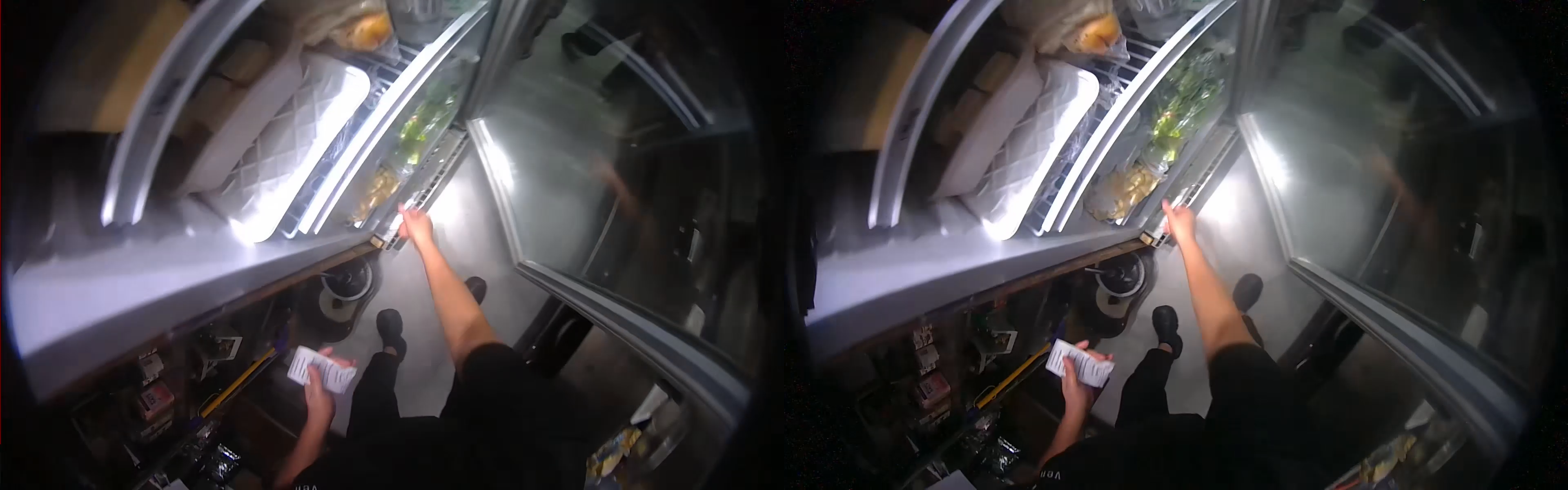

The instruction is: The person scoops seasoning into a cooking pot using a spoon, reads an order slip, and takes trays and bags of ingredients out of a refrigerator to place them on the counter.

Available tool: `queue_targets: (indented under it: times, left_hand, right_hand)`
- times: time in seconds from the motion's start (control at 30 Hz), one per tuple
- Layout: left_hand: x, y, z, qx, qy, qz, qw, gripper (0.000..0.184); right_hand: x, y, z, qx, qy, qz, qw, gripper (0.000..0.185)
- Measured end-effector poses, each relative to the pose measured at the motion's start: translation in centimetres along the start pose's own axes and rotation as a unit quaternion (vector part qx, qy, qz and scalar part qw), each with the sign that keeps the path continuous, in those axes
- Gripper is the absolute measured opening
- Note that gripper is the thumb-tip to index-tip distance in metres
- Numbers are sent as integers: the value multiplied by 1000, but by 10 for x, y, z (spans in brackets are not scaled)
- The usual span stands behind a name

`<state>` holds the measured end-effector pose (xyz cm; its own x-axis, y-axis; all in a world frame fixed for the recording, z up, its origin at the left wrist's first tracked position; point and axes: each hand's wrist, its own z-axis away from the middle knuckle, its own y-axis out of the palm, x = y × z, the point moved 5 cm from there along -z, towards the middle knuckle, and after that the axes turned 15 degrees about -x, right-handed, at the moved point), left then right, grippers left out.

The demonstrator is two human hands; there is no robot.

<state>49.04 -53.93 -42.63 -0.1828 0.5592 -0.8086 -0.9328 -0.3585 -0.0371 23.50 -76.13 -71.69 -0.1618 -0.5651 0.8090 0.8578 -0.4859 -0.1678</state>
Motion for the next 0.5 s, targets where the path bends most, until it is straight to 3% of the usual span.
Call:
queue_targets:
  times: [0.03,0.1,0.17,0.2,0.27,0.37,0.4,0.43,0.5]
  left_hand:
    - [12,-14,-1,-41,-3,-21,999,61]
    - [29,-32,-4,-94,-6,-49,994,61]
    - [37,-39,-3,-107,2,-81,991,60]
    - [40,-40,0,-113,-4,-88,990,60]
    - [44,-30,0,-96,2,-84,992,59]
    - [33,-9,4,-59,30,-122,990,58]
    - [31,-4,2,-39,44,-129,990,58]
    - [31,-1,-1,-34,49,-130,990,58]
    - [30,3,-2,-16,66,-127,990,58]
  right_hand:
    - [7,27,-40,-67,-90,75,991,39]
    - [-23,79,-106,-93,-87,68,990,37]
    - [-12,81,-98,-148,14,-164,975,40]
    - [-14,82,-109,-117,-84,39,989,40]
    - [-23,75,-109,-82,-181,244,949,40]
    - [-31,20,-48,-176,-20,77,981,31]
    - [-53,13,-43,-209,19,-18,978,29]
    - [-69,13,-51,-213,17,-23,977,29]
    - [-114,11,-51,-237,192,-270,913,39]
